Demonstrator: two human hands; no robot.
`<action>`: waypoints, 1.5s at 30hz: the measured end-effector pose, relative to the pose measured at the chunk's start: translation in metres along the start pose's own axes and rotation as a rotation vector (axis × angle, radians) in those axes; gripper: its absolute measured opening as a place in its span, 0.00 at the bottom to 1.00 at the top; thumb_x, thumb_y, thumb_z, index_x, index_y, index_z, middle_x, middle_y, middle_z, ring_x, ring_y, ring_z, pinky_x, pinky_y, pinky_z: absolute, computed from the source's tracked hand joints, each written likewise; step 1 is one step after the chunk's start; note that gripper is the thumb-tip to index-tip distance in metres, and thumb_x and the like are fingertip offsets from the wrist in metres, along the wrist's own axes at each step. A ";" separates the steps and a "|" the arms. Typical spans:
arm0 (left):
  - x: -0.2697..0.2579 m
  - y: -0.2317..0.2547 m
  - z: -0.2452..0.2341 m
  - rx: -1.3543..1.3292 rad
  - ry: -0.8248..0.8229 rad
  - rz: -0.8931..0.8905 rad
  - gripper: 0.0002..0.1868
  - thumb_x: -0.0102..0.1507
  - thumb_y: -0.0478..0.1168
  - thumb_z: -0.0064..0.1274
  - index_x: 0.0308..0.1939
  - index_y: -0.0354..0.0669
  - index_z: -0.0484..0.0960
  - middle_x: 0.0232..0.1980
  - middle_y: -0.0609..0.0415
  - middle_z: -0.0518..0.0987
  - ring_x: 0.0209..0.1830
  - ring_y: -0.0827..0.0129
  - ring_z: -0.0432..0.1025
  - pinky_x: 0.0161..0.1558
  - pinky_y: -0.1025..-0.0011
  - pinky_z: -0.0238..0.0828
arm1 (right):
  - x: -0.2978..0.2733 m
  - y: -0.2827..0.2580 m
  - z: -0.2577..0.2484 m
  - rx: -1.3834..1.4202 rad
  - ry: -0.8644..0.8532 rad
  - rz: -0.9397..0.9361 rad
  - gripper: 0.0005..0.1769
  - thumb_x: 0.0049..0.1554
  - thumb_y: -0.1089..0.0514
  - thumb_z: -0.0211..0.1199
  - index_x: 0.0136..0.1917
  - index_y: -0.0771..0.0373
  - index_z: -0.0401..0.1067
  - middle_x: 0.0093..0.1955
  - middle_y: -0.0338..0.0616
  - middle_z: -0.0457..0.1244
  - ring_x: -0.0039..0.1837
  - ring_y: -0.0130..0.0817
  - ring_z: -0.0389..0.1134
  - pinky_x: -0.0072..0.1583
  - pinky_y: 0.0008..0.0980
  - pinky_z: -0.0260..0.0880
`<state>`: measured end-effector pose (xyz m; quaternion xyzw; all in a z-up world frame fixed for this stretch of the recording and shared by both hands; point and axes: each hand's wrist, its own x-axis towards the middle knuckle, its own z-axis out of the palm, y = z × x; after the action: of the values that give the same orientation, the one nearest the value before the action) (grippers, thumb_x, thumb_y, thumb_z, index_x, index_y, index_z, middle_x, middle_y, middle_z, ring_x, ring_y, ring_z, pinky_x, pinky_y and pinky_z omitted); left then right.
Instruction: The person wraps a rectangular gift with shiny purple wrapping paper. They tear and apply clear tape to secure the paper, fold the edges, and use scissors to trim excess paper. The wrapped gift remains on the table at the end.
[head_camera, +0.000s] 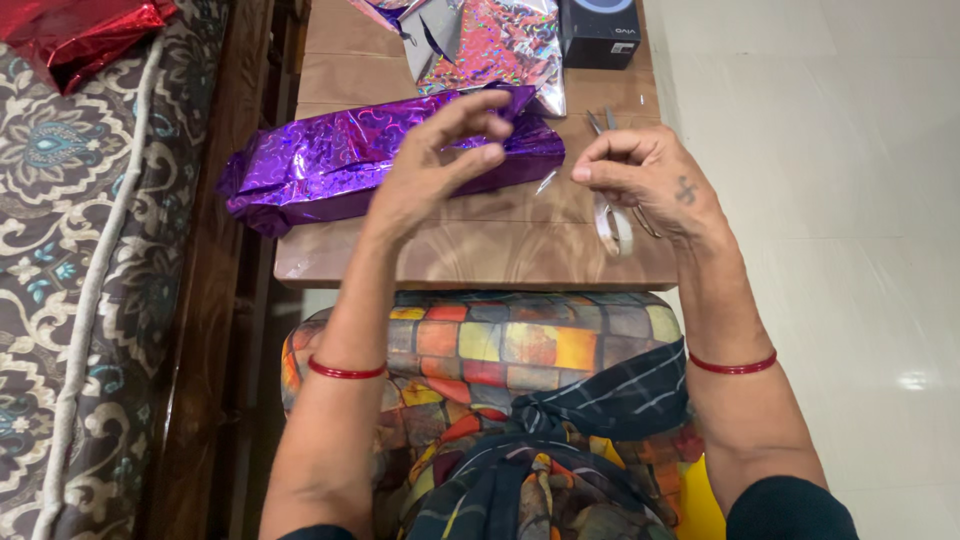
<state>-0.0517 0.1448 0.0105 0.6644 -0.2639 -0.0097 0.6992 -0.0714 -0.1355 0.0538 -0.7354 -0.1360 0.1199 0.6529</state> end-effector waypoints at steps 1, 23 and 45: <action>0.003 -0.004 0.008 -0.011 -0.016 0.014 0.26 0.69 0.40 0.59 0.71 0.43 0.74 0.60 0.56 0.79 0.62 0.74 0.72 0.63 0.73 0.72 | 0.000 0.000 0.001 -0.018 -0.002 0.002 0.05 0.59 0.61 0.68 0.43 0.64 0.78 0.31 0.30 0.60 0.32 0.16 0.56 0.34 0.19 0.52; 0.015 0.012 0.054 0.170 0.109 -0.072 0.14 0.68 0.46 0.54 0.49 0.41 0.87 0.37 0.58 0.87 0.36 0.80 0.81 0.38 0.78 0.77 | 0.001 -0.004 -0.010 -0.310 0.092 -0.047 0.07 0.59 0.58 0.69 0.43 0.65 0.79 0.32 0.30 0.61 0.34 0.16 0.59 0.36 0.20 0.57; 0.034 -0.040 0.086 -0.022 0.179 -0.232 0.07 0.63 0.39 0.60 0.39 0.38 0.87 0.32 0.59 0.86 0.29 0.82 0.77 0.30 0.81 0.70 | -0.005 -0.011 -0.056 -0.513 0.055 0.112 0.08 0.58 0.60 0.69 0.49 0.65 0.82 0.35 0.38 0.68 0.35 0.20 0.64 0.36 0.22 0.63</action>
<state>-0.0418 0.0487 -0.0169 0.6808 -0.1218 -0.0340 0.7215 -0.0566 -0.1882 0.0712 -0.8862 -0.1033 0.0975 0.4410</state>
